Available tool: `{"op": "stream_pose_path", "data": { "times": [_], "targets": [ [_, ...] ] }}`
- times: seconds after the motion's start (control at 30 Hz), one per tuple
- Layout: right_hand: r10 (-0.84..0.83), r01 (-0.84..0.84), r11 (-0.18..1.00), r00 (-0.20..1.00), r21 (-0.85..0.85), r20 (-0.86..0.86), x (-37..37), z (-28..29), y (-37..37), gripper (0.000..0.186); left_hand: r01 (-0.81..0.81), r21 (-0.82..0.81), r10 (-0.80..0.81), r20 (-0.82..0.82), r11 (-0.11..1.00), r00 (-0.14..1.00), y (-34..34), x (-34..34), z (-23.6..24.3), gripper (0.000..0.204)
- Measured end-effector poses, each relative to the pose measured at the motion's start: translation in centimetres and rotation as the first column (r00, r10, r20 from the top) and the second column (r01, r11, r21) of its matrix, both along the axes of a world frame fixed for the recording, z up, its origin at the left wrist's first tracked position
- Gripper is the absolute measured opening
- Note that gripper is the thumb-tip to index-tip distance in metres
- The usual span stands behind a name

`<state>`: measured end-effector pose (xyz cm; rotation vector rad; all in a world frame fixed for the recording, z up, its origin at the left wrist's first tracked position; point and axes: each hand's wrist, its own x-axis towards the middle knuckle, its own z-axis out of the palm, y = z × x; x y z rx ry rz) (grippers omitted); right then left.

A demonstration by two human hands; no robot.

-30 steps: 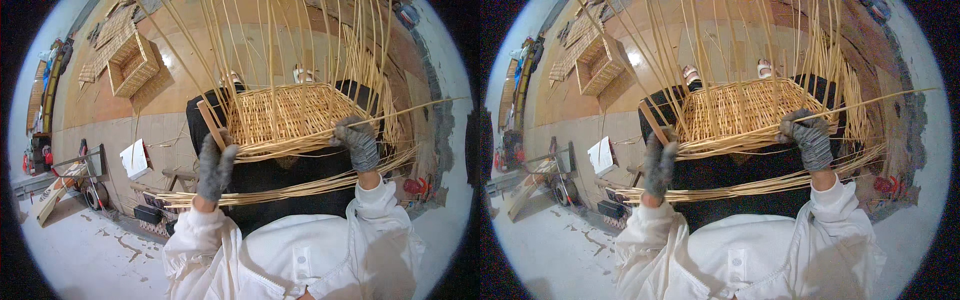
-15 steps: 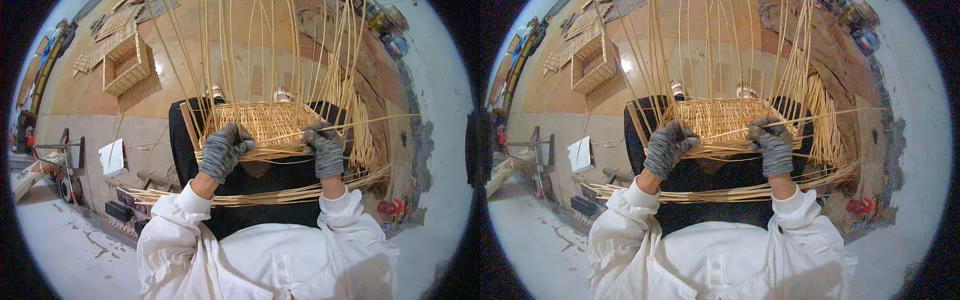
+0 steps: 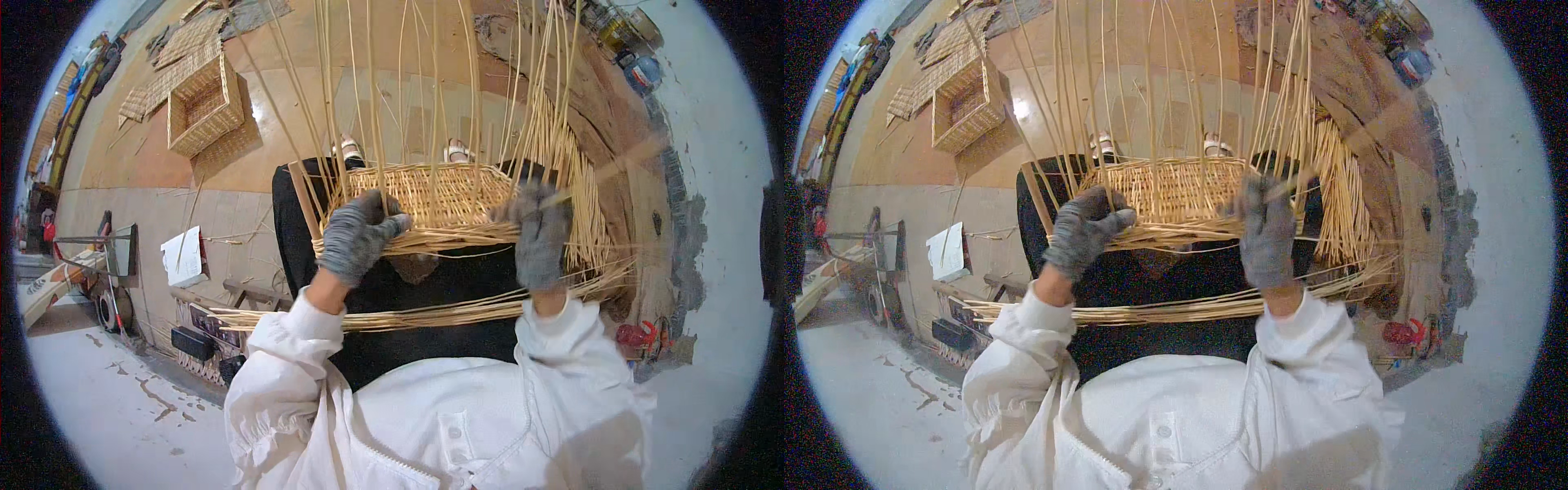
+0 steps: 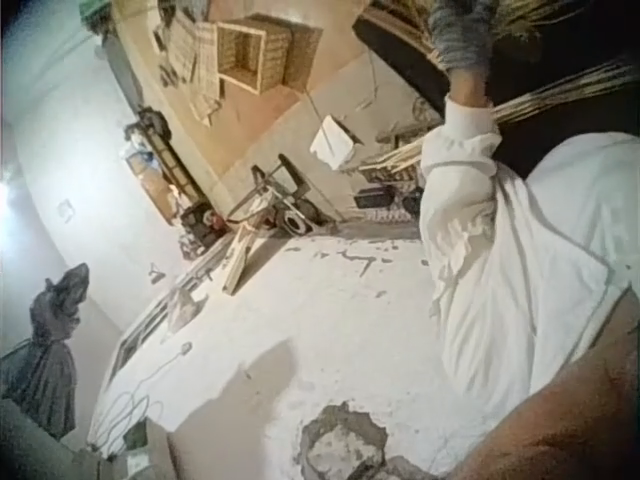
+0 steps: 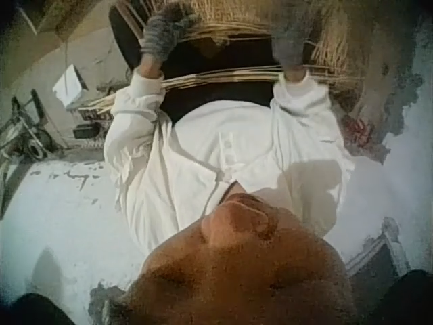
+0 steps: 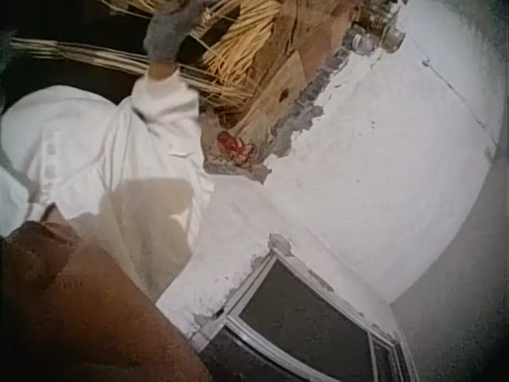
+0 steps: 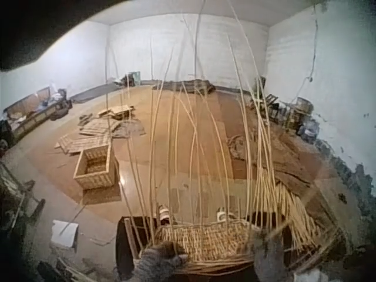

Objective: The person weaves a large wicker basket using willow sticks and a wooden spacer, working by hand while wearing gloves.

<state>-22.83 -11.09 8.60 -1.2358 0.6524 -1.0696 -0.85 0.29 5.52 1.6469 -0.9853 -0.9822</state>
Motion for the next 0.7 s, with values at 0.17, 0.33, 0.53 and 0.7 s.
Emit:
{"op": "stream_pose_path", "data": {
  "times": [0.17, 0.33, 0.53, 0.7],
  "targets": [
    [-0.21, 0.193, 0.972, 0.969, -0.136, -0.128, -2.8, -2.0, 0.4, 0.016, -0.311, -0.624, 0.498, 0.145, 0.716, 0.855, -2.4, -1.9, 6.6, 0.071],
    [0.08, -0.077, 0.997, 0.992, -0.03, 0.102, -2.2, -1.3, -0.6, 0.013, -0.326, 0.022, 0.297, 0.358, 0.945, 0.885, -9.9, -1.4, 1.8, 0.078],
    [0.161, -0.05, 0.962, 0.898, 0.269, -0.409, -7.7, 2.3, 0.5, 0.026, -0.369, -0.152, 0.398, 0.41, 0.917, 0.82, -10.1, -3.2, 4.2, 0.074],
    [-0.427, -0.375, 0.402, 0.73, -0.836, -0.533, -5.9, 2.9, 2.2, 0.042, 0.268, -0.073, -0.089, 0.833, 0.961, 0.546, -0.6, -6.0, 3.1, 0.08]
  ]
}}
